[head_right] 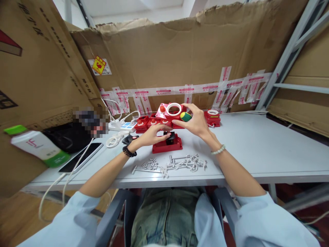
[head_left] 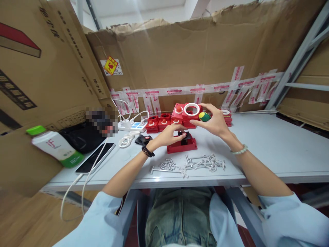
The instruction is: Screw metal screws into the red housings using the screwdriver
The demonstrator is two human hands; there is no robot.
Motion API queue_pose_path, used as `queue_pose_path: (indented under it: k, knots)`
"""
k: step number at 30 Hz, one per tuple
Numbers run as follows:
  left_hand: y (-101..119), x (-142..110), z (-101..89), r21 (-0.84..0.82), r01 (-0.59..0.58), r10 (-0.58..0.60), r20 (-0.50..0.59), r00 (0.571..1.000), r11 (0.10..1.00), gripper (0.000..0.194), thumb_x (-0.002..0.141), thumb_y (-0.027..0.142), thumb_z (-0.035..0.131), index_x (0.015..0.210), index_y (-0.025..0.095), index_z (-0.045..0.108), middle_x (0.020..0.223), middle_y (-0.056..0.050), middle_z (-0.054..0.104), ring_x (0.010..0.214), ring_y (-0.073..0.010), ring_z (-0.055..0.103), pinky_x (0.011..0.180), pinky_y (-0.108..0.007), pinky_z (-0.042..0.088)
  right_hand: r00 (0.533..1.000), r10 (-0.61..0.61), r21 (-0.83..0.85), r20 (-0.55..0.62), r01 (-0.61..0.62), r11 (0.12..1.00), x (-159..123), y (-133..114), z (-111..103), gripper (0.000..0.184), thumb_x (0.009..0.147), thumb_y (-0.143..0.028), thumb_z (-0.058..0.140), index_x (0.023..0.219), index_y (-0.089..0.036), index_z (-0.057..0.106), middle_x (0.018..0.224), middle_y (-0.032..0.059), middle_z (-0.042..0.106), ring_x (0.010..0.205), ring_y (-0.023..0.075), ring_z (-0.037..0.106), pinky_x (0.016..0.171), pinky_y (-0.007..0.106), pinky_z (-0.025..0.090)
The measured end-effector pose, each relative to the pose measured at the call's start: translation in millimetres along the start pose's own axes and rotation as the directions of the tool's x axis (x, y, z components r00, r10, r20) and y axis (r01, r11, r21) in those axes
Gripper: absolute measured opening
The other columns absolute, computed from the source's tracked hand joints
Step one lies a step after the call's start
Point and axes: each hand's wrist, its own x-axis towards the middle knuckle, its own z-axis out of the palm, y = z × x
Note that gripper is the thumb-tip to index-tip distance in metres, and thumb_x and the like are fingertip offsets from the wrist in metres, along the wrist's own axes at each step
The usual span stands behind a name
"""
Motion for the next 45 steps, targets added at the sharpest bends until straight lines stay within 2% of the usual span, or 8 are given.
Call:
queue_pose_path:
  k: [6, 13, 16, 21, 27, 37, 41, 45]
  knots:
    - [9, -1, -14.2, 0.012, 0.012, -0.011, -0.026, 1.0, 1.0, 0.028, 0.088, 0.031, 0.064, 0.113, 0.016, 0.065, 0.114, -0.009, 0.07, 0.103, -0.019, 0.066, 0.094, -0.034, 0.052, 1.0, 0.002, 0.017, 0.002, -0.002, 1.0, 0, 0, -1, 0.065, 0.06, -0.054, 0.082, 0.112, -0.019, 0.065, 0.108, 0.0099, 0.069, 0.095, 0.0272, 0.066, 0.086, 0.047, 0.053]
    - [-3, -38, -67.9, 0.299, 0.174, -0.177, -0.018, 0.984, 0.938, 0.022, 0.087, 0.029, 0.057, 0.103, 0.017, 0.066, 0.103, -0.008, 0.072, 0.094, -0.0197, 0.065, 0.086, -0.034, 0.051, 1.0, 0.01, 0.028, -0.001, -0.01, 1.0, -1, -1, -1, 0.064, 0.061, -0.05, 0.083, 0.113, -0.018, 0.065, 0.105, 0.0098, 0.069, 0.092, 0.027, 0.066, 0.084, 0.046, 0.054]
    - [-16, -76, -90.9, 0.419, 0.304, -0.359, 0.056, 0.932, 0.855, 0.022, 0.085, 0.037, 0.057, 0.091, 0.018, 0.067, 0.092, -0.008, 0.072, 0.084, -0.0202, 0.065, 0.077, -0.032, 0.05, 1.0, 0.007, 0.008, -0.009, -0.007, 1.0, -1, -1, 0, 0.063, 0.061, -0.05, 0.083, 0.112, -0.017, 0.065, 0.107, 0.0105, 0.07, 0.094, 0.0279, 0.066, 0.085, 0.048, 0.053]
    - [-20, -136, -111.4, 0.474, 0.469, -0.529, -0.007, 0.848, 0.746, 0.037, 0.078, 0.054, 0.061, 0.09, 0.019, 0.066, 0.09, -0.007, 0.07, 0.082, -0.0229, 0.063, 0.071, -0.032, 0.048, 1.0, -0.006, -0.001, -0.002, 0.006, 1.0, -1, 0, 0, 0.063, 0.061, -0.051, 0.082, 0.111, -0.018, 0.065, 0.108, 0.0111, 0.07, 0.095, 0.0288, 0.066, 0.084, 0.048, 0.053]
    - [-21, -155, -104.4, 0.45, 0.536, -0.607, 0.018, 0.794, 0.715, 0.048, 0.07, 0.059, 0.068, 0.097, 0.019, 0.069, 0.093, -0.008, 0.069, 0.085, -0.0247, 0.064, 0.074, -0.032, 0.049, 1.0, 0.007, -0.003, 0.004, -0.007, 1.0, -1, -1, 1, 0.061, 0.061, -0.05, 0.083, 0.111, -0.019, 0.065, 0.107, 0.0102, 0.07, 0.092, 0.028, 0.066, 0.083, 0.048, 0.054]
    - [-31, -151, -106.8, 0.434, 0.538, -0.602, 0.012, 0.799, 0.723, 0.044, 0.068, 0.055, 0.071, 0.092, 0.017, 0.07, 0.091, -0.009, 0.071, 0.087, -0.026, 0.065, 0.078, -0.035, 0.05, 1.0, -0.003, 0.007, 0.0, 0.003, 1.0, -1, -1, 0, 0.062, 0.061, -0.051, 0.083, 0.111, -0.018, 0.066, 0.106, 0.0105, 0.07, 0.092, 0.0272, 0.066, 0.084, 0.047, 0.054]
    - [-13, -133, -106.4, 0.352, 0.462, -0.478, -0.047, 0.877, 0.814, 0.04, 0.074, 0.051, 0.07, 0.097, 0.018, 0.069, 0.095, -0.007, 0.072, 0.088, -0.0229, 0.065, 0.079, -0.033, 0.051, 1.0, 0.001, -0.003, 0.001, -0.001, 1.0, -1, -1, 0, 0.062, 0.061, -0.05, 0.082, 0.111, -0.019, 0.065, 0.108, 0.0106, 0.07, 0.093, 0.0278, 0.066, 0.084, 0.048, 0.054]
    - [15, -83, -87.2, 0.242, 0.246, -0.24, -0.052, 0.969, 0.939, 0.033, 0.078, 0.042, 0.07, 0.102, 0.019, 0.068, 0.102, -0.006, 0.072, 0.092, -0.0205, 0.066, 0.085, -0.035, 0.052, 1.0, 0.001, -0.004, -0.011, -0.001, 1.0, -1, 1, -1, 0.063, 0.061, -0.051, 0.082, 0.112, -0.018, 0.065, 0.107, 0.0105, 0.07, 0.094, 0.0278, 0.066, 0.085, 0.048, 0.053]
